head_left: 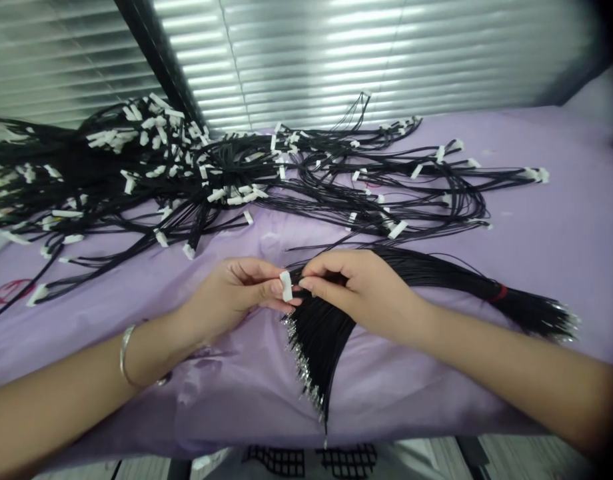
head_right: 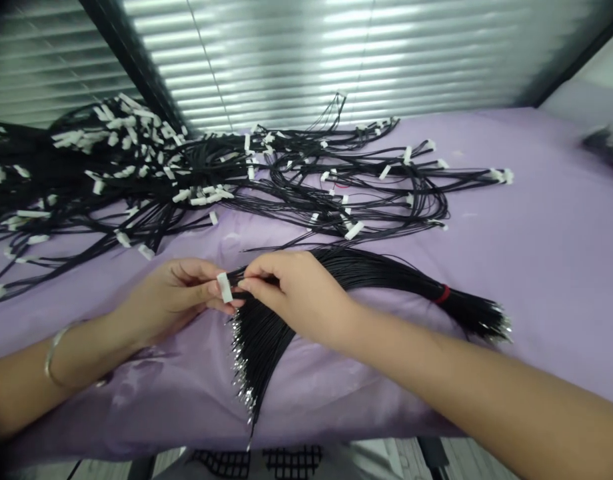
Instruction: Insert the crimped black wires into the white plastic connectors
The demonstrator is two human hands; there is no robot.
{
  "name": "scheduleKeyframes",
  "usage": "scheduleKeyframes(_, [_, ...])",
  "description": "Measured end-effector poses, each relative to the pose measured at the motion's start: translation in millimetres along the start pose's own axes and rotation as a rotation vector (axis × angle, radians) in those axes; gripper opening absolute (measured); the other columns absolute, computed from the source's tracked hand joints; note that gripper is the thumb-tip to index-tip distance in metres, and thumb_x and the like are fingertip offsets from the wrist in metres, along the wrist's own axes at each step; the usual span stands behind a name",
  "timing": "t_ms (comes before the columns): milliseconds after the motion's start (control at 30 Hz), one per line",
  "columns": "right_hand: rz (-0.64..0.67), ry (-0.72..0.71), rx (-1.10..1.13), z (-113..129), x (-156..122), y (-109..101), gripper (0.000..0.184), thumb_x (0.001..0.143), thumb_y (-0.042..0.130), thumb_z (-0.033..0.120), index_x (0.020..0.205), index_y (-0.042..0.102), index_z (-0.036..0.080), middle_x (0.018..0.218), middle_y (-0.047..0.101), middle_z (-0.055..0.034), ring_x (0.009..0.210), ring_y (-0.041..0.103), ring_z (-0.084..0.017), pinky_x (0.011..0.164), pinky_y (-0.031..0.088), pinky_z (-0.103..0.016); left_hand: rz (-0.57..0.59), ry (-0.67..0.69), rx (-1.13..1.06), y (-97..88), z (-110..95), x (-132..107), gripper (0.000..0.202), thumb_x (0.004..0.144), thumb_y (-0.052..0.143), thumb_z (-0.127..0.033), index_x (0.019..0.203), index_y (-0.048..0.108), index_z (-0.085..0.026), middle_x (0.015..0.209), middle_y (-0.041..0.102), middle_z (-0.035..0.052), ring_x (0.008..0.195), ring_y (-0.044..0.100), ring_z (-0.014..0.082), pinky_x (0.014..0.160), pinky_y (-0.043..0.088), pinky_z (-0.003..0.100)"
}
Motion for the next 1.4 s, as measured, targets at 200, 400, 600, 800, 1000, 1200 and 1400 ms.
scheduleKeyframes(200, [-0.027,-0.007,0.027,-2.5,2.4,3.2,0.012,0.083,0.056,0.019,0.075,0.065,0.015,0.069,0.063,0.0037,0.063,0.051,-0.006,0.058,0.037,-0.019,-0.055,-0.052,0.06,-1.0,1.3,-0.8,0.006,0.068,0.078,-0.02,0.07,0.074,-0.015,0.07,0.073,0.0024,0.066,0.071,0.014,0.066,0.058,0.019])
scheduleKeyframes(400, [-0.024,0.028,-0.006,-4.7,2.2,4.3,0.014,0.083,0.055,0.02,0.073,0.064,0.015,0.066,0.062,0.0031,0.06,0.05,-0.007,0.055,0.034,-0.02,-0.047,-0.034,0.078,-1.3,-0.4,1.3,0.007,0.069,0.077,-0.02,0.071,0.074,-0.014,0.07,0.073,0.0019,0.066,0.07,0.0132,0.067,0.058,0.019])
scheduleKeyframes(600, [-0.032,0.037,-0.043,-1.1,0.6,3.9,0.014,0.083,0.054,0.018,0.072,0.061,0.015,0.064,0.059,0.0038,0.057,0.047,-0.007,0.054,0.033,-0.02,-0.034,-0.014,0.094,-0.1,-0.7,2.1,0.003,0.071,0.074,-0.017,0.072,0.072,-0.014,0.07,0.072,0.0007,0.068,0.07,0.0117,0.068,0.057,0.017])
scheduleKeyframes(800, [-0.024,-0.108,-0.372,9.5,1.4,2.7,0.013,0.088,0.05,0.02,0.086,0.062,0.014,0.085,0.065,-0.0043,0.08,0.055,-0.016,0.073,0.041,-0.028,-0.045,0.035,0.142,1.3,-3.6,-2.4,0.009,0.079,0.068,-0.021,0.084,0.068,-0.014,0.081,0.07,0.0013,0.076,0.068,0.0107,0.077,0.057,0.022])
scheduleKeyframes(1000, [-0.048,-0.317,-0.632,26.1,-11.9,-3.9,0.015,0.088,0.051,0.019,0.087,0.065,0.013,0.092,0.061,-0.0089,0.088,0.054,-0.021,0.08,0.043,-0.035,-0.104,0.102,0.048,-8.5,-6.6,0.2,0.01,0.083,0.063,-0.023,0.085,0.063,-0.013,0.079,0.061,-0.0004,0.073,0.063,0.0094,0.074,0.057,0.023])
scheduleKeyframes(1200, [0.223,-0.255,-0.493,8.0,-9.4,11.1,0.012,0.086,0.057,0.02,0.085,0.068,0.016,0.086,0.061,-0.0052,0.081,0.055,-0.017,0.078,0.044,-0.032,-0.1,0.094,-0.005,-9.3,-5.6,4.3,0.008,0.082,0.064,-0.02,0.085,0.064,-0.013,0.082,0.062,0.0004,0.073,0.063,0.0098,0.074,0.056,0.024])
scheduleKeyframes(1400, [0.277,-0.257,-0.401,8.5,-8.7,17.3,0.011,0.086,0.056,0.018,0.085,0.067,0.016,0.086,0.062,-0.0048,0.082,0.054,-0.016,0.076,0.043,-0.03,-0.088,0.112,0.1,-8.1,-8.9,0.3,0.012,0.078,0.068,-0.021,0.087,0.064,-0.014,0.083,0.065,-0.0002,0.075,0.065,0.0103,0.077,0.055,0.022])
Point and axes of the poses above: each hand's wrist, its own x-axis towards the middle knuckle, its own y-axis out of the palm, z = x × y, the point moved 9 cm from there along x, towards the middle knuckle
